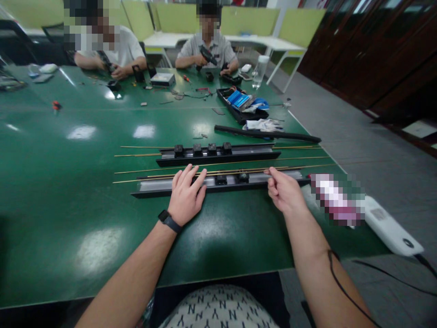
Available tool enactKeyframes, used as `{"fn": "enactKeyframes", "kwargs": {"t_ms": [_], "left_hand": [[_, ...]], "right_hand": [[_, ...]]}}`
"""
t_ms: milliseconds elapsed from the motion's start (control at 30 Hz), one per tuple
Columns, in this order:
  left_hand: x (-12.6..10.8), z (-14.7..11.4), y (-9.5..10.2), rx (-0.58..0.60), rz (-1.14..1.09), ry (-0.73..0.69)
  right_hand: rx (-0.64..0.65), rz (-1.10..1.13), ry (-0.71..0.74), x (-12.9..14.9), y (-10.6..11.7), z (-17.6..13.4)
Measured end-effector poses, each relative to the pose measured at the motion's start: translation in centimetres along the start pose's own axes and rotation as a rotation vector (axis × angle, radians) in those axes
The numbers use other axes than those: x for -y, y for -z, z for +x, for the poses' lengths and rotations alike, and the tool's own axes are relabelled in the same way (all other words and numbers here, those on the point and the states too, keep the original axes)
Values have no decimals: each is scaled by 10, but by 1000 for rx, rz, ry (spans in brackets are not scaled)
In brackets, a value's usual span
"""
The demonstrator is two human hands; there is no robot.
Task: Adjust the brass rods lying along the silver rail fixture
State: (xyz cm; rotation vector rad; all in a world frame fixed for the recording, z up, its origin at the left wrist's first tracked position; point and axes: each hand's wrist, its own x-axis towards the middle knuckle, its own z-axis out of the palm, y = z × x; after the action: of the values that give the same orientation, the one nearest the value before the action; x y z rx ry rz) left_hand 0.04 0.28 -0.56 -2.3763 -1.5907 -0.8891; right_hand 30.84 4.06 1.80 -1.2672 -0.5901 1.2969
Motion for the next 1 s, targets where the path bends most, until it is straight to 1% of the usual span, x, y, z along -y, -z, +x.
{"fn": "enactKeyframes", "kwargs": {"t_ms": [367,600,767,1000], "left_hand": [[0,0,0,0,-8,9],[0,0,0,-16,0,-5],[0,0,1,-18,-6,-6],[0,0,1,-10,9,-7]], "right_hand": [[-18,27,-7,0,-1,1],[18,62,21,0,1,3],[16,55,43,1,0,2],[4,44,28,1,0,0]]}}
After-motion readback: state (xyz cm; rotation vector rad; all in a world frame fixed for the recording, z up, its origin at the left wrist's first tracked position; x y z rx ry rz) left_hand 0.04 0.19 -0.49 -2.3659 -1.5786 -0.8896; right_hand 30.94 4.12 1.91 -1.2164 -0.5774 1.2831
